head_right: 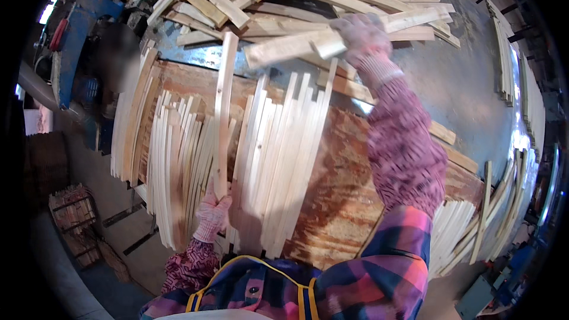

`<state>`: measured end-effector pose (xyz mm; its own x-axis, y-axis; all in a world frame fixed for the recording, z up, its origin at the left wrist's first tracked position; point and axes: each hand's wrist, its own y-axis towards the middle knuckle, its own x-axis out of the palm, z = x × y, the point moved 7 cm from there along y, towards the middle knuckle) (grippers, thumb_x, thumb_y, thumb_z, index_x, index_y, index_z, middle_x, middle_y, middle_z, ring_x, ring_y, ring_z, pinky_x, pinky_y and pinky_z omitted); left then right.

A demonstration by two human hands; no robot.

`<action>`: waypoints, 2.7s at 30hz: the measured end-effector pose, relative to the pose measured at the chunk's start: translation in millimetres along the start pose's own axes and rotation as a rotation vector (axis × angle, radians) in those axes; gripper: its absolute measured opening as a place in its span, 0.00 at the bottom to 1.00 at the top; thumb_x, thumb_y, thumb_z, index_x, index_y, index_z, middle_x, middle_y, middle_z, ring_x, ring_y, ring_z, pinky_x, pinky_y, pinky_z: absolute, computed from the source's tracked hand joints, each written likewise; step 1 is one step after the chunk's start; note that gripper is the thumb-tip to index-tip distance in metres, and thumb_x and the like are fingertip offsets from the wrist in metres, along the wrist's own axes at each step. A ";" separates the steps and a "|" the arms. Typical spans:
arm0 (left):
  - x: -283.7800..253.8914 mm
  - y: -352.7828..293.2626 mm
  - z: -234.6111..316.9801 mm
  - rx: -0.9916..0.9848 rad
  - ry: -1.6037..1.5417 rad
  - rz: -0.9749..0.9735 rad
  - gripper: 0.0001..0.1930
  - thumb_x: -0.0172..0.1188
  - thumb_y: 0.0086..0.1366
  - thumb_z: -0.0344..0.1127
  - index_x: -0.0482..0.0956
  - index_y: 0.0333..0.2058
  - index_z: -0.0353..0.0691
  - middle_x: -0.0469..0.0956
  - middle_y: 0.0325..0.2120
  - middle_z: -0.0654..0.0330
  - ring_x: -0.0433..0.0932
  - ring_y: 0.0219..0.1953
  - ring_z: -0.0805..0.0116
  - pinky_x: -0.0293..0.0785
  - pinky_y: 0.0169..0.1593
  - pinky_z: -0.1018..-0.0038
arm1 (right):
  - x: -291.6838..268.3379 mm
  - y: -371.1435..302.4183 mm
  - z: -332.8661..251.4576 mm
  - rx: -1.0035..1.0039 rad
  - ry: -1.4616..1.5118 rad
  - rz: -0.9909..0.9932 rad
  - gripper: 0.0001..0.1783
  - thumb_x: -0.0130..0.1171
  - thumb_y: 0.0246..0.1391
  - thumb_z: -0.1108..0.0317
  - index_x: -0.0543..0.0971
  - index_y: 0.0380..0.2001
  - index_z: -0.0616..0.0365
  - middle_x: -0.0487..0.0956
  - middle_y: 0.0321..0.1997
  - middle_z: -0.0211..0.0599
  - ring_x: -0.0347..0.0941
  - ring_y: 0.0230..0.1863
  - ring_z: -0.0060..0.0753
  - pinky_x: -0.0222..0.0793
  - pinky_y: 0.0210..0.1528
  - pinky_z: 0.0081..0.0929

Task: The person repeatedly picks up thin wooden planks from a pile on a workbench, aligns them, and stacks them into a neat bundle. They then carry the bundle to a nearby table and place it down before returning to continue sorting the remaining planks.

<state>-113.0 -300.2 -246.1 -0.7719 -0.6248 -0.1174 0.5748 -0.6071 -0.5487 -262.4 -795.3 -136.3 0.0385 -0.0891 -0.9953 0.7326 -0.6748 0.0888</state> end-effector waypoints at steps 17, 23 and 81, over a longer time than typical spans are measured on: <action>20.1 -1.3 -69.1 -0.038 0.231 -0.360 0.40 0.60 0.62 0.26 0.53 0.70 0.43 0.69 0.61 0.58 0.71 0.58 0.66 0.66 0.62 0.72 | 77.8 -393.4 -81.9 0.881 0.236 -0.428 0.51 0.65 0.51 0.45 0.53 0.72 0.51 0.57 0.73 0.52 0.55 0.73 0.49 0.62 0.68 0.39; -19.5 -23.9 -73.5 0.045 1.228 -0.338 0.42 0.51 0.63 0.66 0.54 0.71 0.52 0.61 0.64 0.46 0.63 0.64 0.44 0.64 0.64 0.56 | 93.3 -442.8 -116.2 1.015 0.819 -0.293 0.45 0.62 0.54 0.50 0.56 0.70 0.54 0.75 0.59 0.43 0.76 0.51 0.48 0.75 0.53 0.41; 141.4 -54.2 5.2 -0.185 0.187 -0.364 0.48 0.68 0.60 0.45 0.47 0.71 0.39 0.56 0.68 0.43 0.55 0.70 0.50 0.54 0.71 0.59 | 18.7 -379.4 -241.0 0.520 0.764 -0.489 0.36 0.57 0.59 0.51 0.66 0.66 0.58 0.73 0.60 0.57 0.72 0.59 0.51 0.67 0.64 0.39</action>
<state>-251.9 -358.2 -228.7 -0.9606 -0.2766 -0.0280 0.2116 -0.6624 -0.7187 -375.9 -364.4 -198.1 0.3689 0.6430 -0.6712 0.4082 -0.7608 -0.5045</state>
